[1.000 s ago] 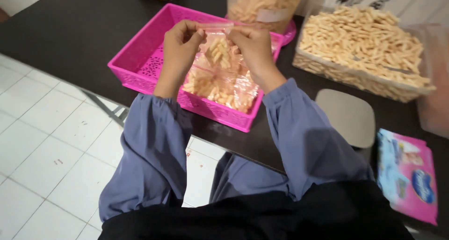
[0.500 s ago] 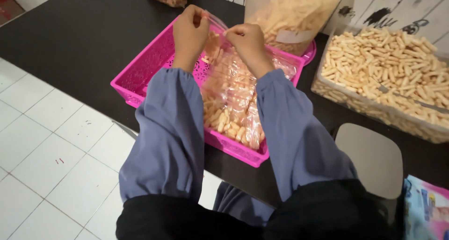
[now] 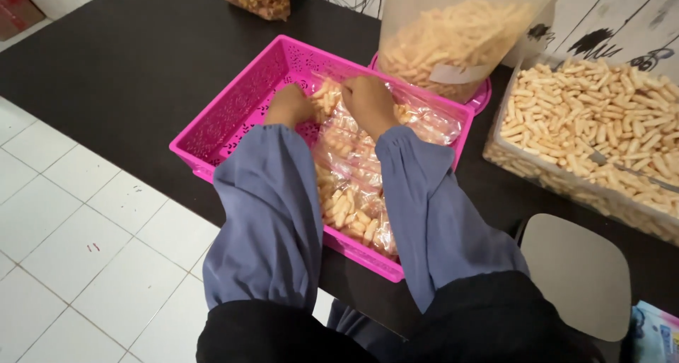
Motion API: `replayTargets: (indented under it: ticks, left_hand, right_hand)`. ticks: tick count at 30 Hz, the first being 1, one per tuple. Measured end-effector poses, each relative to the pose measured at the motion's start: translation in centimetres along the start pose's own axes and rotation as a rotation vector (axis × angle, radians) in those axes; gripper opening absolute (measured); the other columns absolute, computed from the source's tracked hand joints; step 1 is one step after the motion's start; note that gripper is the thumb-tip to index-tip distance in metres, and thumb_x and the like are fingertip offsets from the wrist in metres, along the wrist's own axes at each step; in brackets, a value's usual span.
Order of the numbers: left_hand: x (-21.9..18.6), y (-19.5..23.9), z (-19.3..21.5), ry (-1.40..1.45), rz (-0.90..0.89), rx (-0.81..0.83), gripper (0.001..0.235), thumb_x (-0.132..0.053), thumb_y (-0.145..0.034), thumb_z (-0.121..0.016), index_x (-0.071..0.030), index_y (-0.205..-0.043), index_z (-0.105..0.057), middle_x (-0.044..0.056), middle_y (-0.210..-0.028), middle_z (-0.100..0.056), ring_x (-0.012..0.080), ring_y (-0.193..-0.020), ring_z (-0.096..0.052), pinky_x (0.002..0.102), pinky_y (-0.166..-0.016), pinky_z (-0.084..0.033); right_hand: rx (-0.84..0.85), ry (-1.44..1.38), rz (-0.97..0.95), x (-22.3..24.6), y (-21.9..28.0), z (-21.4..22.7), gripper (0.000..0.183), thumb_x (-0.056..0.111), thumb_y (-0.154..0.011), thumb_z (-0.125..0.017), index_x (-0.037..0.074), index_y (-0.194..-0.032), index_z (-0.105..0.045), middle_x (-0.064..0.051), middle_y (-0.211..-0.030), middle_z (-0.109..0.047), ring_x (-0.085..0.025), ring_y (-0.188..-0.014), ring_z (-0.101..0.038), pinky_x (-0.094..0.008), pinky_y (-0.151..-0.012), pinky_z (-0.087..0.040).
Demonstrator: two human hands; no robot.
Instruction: Filling small plastic bags with snacks, weighing them on a digital scale, and placing them in a basket.
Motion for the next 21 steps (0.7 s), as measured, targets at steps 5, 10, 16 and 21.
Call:
replayTargets:
  ticks: [5,10,16,21]
  left_hand:
    - [0.4,-5.4,-4.1,-0.113,-0.156,-0.043,0.042,-0.032,-0.081,-0.074,0.005,-0.101,-0.073,0.028,-0.096,-0.071,0.0489,-0.102,-0.067,0.058,-0.087,-0.056]
    - [-3.6,-4.2,-3.8,-0.175,-0.224,-0.085,0.039,-0.028,-0.087,-0.065,0.008,-0.101,-0.071,0.027,-0.099,-0.072,0.0468,-0.1,-0.069,0.055,-0.085,-0.058]
    - [-2.0,-3.8,-2.9,-0.147,-0.196,-0.151,0.049,-0.03,-0.081,-0.075,0.008,-0.11,-0.063,0.03,-0.107,-0.068,0.0481,-0.104,-0.067,0.056,-0.089,-0.057]
    - [-4.3,1.6,1.1,-0.17,-0.168,-0.287,0.066,-0.047,-0.083,-0.079,0.008,-0.116,-0.061,0.029,-0.114,-0.063,0.0475,-0.108,-0.066,0.056,-0.092,-0.055]
  right_hand:
    - [-0.024,0.064,-0.024,-0.1,-0.2,0.5,0.026,0.027,-0.094,-0.059,0.012,-0.081,-0.075,-0.015,-0.072,-0.07,-0.04,-0.079,-0.071,-0.05,-0.066,-0.057]
    - [-0.009,0.047,-0.111,0.1,-0.2,1.4,0.028,0.03,-0.098,-0.053,0.01,-0.094,-0.073,-0.019,-0.081,-0.071,-0.041,-0.088,-0.072,-0.054,-0.073,-0.059]
    - [0.051,-0.016,-0.202,1.5,1.3,4.9,0.03,0.022,-0.093,-0.058,0.005,-0.117,-0.063,-0.022,-0.098,-0.072,-0.045,-0.102,-0.068,-0.059,-0.083,-0.056]
    - [0.017,0.018,-0.116,0.0,2.1,5.0,0.024,0.016,-0.092,-0.057,0.006,-0.112,-0.068,-0.021,-0.1,-0.07,-0.042,-0.101,-0.069,-0.054,-0.081,-0.058]
Point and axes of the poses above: each hand's wrist, its own y-axis away from the middle knuckle, its own z-axis out of the back of the hand, x = y × z, the point moved 4 cm from there along -y, towards the middle knuckle
